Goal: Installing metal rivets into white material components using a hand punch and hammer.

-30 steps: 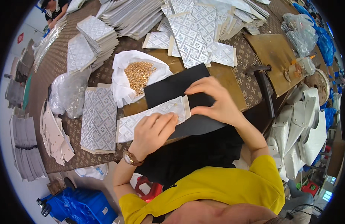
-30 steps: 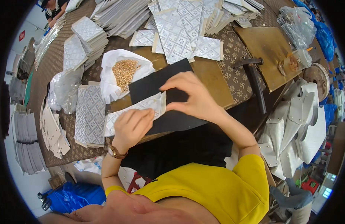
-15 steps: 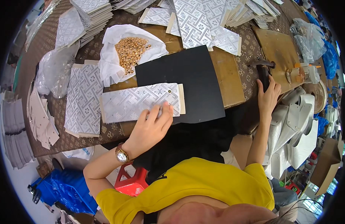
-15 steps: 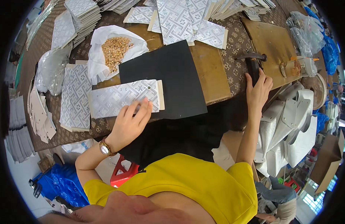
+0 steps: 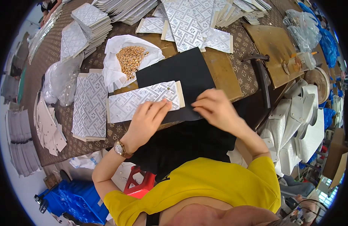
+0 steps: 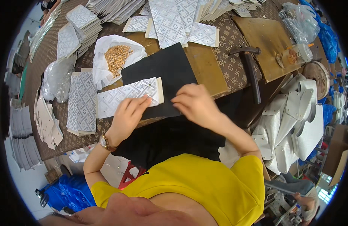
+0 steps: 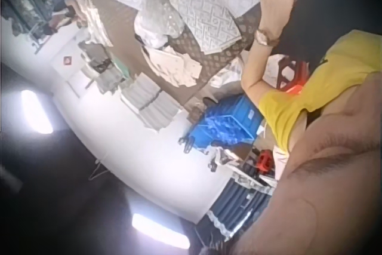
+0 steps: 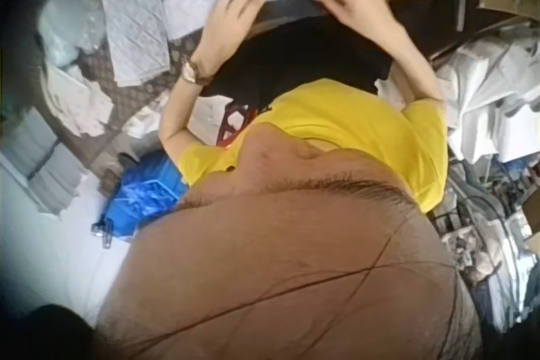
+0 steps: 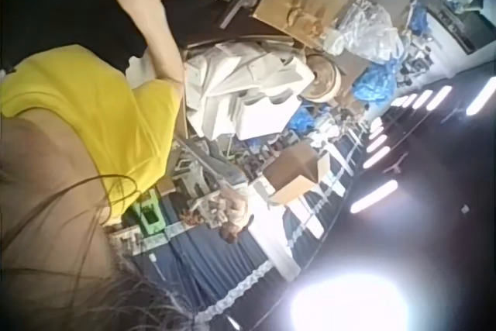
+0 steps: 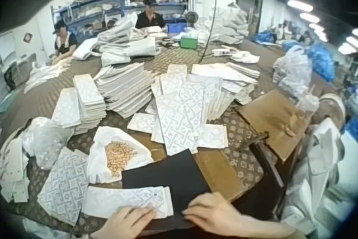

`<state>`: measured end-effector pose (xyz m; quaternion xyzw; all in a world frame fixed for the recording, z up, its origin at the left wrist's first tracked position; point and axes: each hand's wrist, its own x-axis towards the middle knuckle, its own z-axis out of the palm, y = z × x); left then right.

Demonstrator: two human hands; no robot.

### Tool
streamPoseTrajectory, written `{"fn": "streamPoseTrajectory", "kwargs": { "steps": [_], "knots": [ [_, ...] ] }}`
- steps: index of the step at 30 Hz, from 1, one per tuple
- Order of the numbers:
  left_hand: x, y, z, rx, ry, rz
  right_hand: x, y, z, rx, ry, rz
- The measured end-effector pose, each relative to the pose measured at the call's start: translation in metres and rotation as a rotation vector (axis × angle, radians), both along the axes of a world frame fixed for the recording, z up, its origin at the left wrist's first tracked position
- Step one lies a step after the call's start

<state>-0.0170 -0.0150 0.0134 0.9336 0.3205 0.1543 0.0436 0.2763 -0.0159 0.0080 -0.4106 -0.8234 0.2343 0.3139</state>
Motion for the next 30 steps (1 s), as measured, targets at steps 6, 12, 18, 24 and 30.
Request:
{"fn": "streamPoseTrajectory", "kwargs": {
  "steps": [6,12,18,24,30],
  "knots": [
    [0.001,0.019,0.022,-0.052,-0.12,0.038,-0.045,0.006,-0.015,0.114,-0.003,-0.036],
    [0.003,0.019,0.009,-0.006,-0.103,0.025,-0.064,0.012,-0.038,0.257,0.012,-0.058],
    [0.02,0.024,0.012,0.059,-0.17,0.06,-0.063,0.013,-0.028,0.12,0.212,0.014],
    [-0.011,0.049,0.083,-0.006,-0.545,0.463,-0.049,0.045,0.043,0.131,0.446,0.108],
    [0.002,0.104,0.068,-0.559,-1.261,0.363,-0.069,0.09,0.088,0.278,0.531,0.116]
  ]
}}
